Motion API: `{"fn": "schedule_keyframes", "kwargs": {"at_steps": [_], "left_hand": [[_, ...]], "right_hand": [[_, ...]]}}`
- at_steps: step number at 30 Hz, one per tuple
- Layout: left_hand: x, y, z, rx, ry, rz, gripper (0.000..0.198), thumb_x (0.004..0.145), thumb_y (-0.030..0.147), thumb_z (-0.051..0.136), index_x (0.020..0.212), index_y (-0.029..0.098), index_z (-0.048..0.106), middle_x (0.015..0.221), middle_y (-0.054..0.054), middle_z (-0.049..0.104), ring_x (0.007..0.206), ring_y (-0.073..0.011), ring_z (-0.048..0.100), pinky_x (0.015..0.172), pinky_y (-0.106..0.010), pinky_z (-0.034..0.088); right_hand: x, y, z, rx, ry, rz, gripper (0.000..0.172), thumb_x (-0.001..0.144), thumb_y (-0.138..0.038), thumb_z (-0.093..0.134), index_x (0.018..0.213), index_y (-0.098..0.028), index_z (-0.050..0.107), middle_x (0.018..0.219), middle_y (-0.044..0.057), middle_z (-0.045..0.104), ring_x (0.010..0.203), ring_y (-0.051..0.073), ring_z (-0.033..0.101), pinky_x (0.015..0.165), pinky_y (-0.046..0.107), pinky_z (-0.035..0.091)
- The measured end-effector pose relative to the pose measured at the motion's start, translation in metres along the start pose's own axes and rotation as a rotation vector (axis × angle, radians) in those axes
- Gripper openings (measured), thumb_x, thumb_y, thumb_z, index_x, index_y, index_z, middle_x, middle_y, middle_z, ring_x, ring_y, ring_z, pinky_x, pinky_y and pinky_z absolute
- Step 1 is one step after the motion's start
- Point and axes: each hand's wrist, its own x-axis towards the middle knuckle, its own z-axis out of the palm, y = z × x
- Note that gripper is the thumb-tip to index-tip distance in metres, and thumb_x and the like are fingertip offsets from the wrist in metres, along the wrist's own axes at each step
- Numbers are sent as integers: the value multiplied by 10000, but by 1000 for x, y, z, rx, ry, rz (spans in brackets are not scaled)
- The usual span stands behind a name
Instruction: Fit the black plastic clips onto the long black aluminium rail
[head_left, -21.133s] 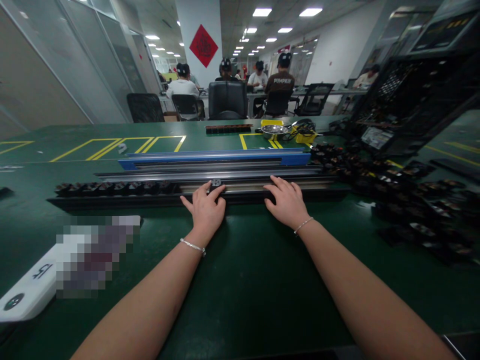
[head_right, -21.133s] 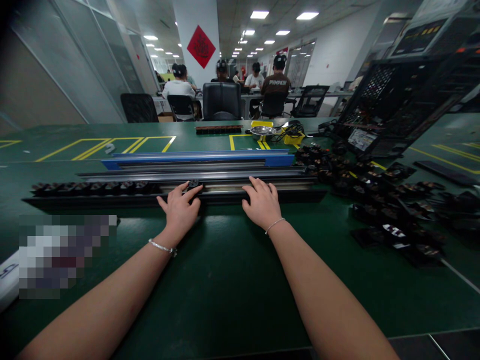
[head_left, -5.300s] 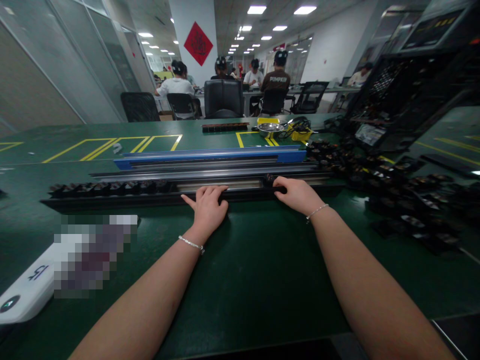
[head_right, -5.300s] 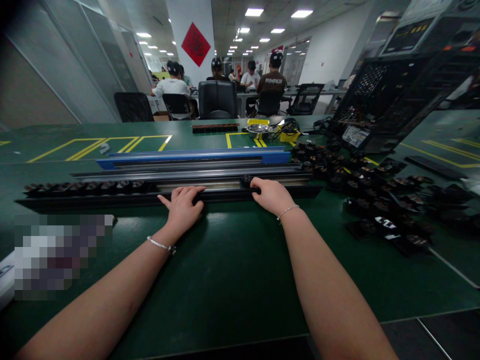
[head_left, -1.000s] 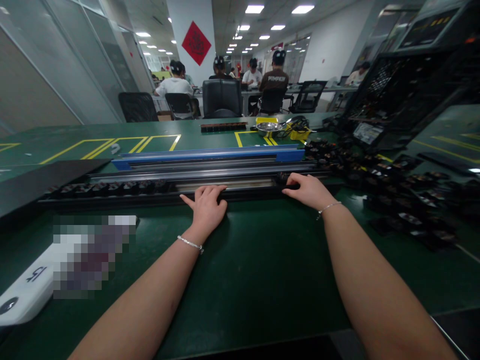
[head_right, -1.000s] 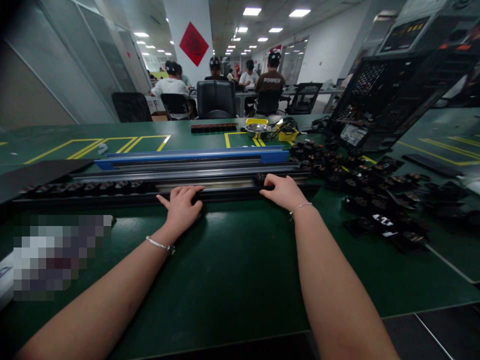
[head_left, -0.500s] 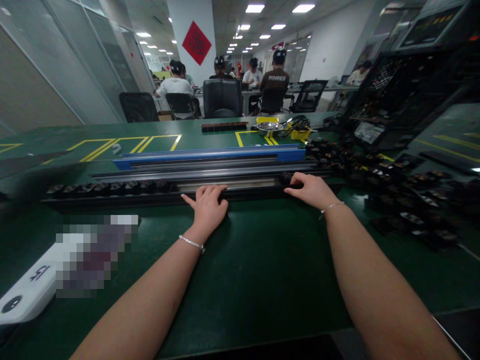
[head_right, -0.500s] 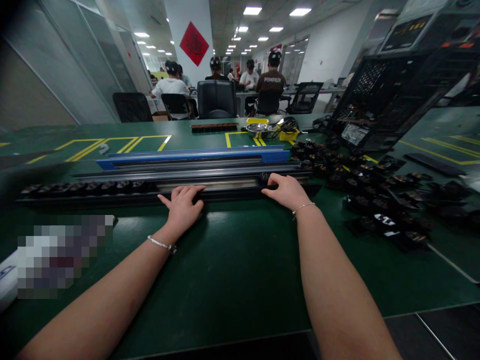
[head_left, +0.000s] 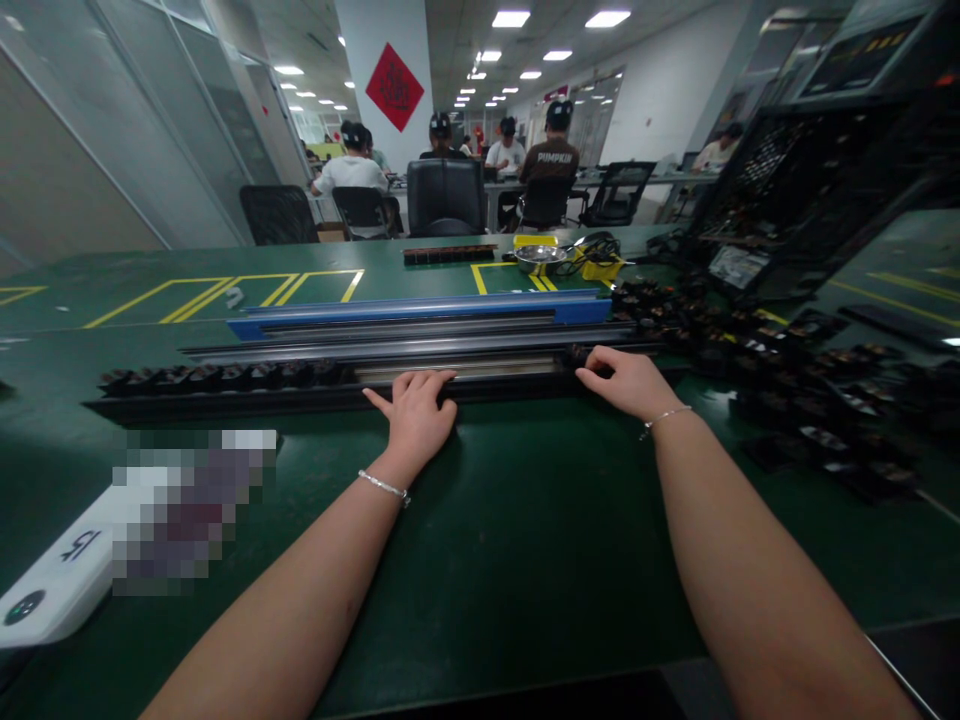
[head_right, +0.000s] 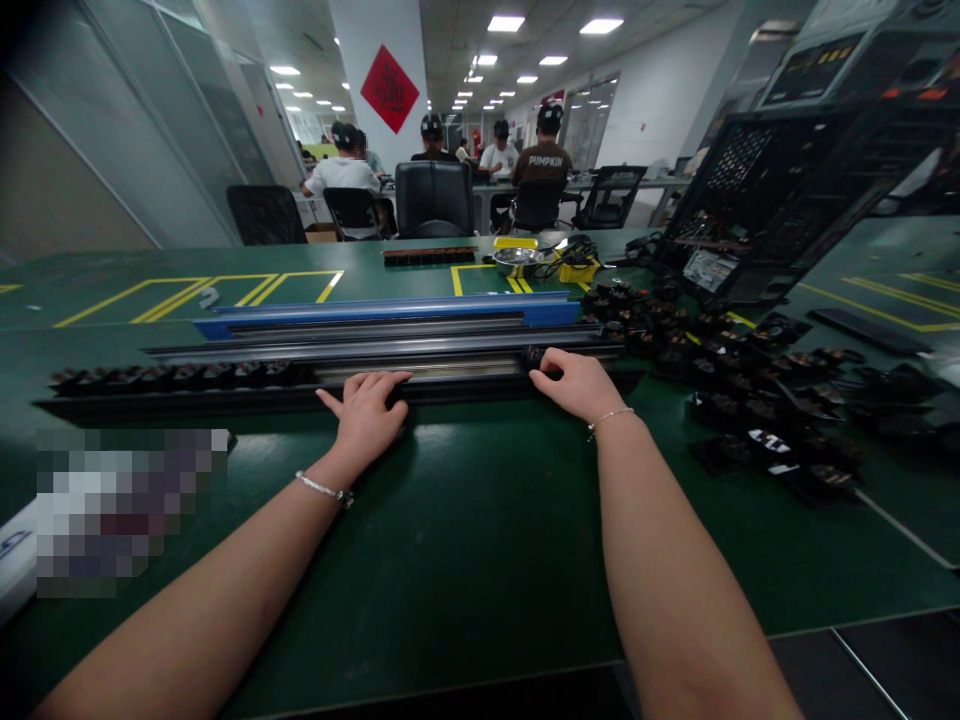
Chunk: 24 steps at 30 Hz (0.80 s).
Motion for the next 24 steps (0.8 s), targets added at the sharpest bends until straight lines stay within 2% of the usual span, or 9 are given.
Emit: {"fn": "schedule_keyframes", "kwargs": {"at_steps": [6, 14, 24], "left_hand": [[0, -2, 2, -1, 13, 17, 391, 787, 237, 461, 1137, 362, 582, 1193, -9, 618, 1234, -281, 385, 1007, -737, -92], [0, -3, 3, -28, 41, 33, 377, 789, 227, 464, 1116, 360, 595, 1166, 1, 633, 1212, -279, 404, 984, -762, -90], [1, -3, 4, -32, 39, 31, 369, 796, 225, 465, 1117, 355, 592, 1168, -4, 632, 1214, -280, 399, 969, -777, -91]], "right_hand": [[0, 4, 3, -5, 58, 28, 188, 770, -339, 453, 640, -231, 535, 592, -15, 566, 572, 147, 502, 576, 264, 335], [0, 9, 8, -14, 137, 42, 225, 770, -353, 451, 592, -222, 493, 550, -10, 524, 556, 143, 471, 561, 265, 302], [0, 10, 7, -34, 155, 76, 249, 780, -377, 447, 588, -223, 488, 553, -10, 527, 559, 145, 467, 563, 268, 299]]}}
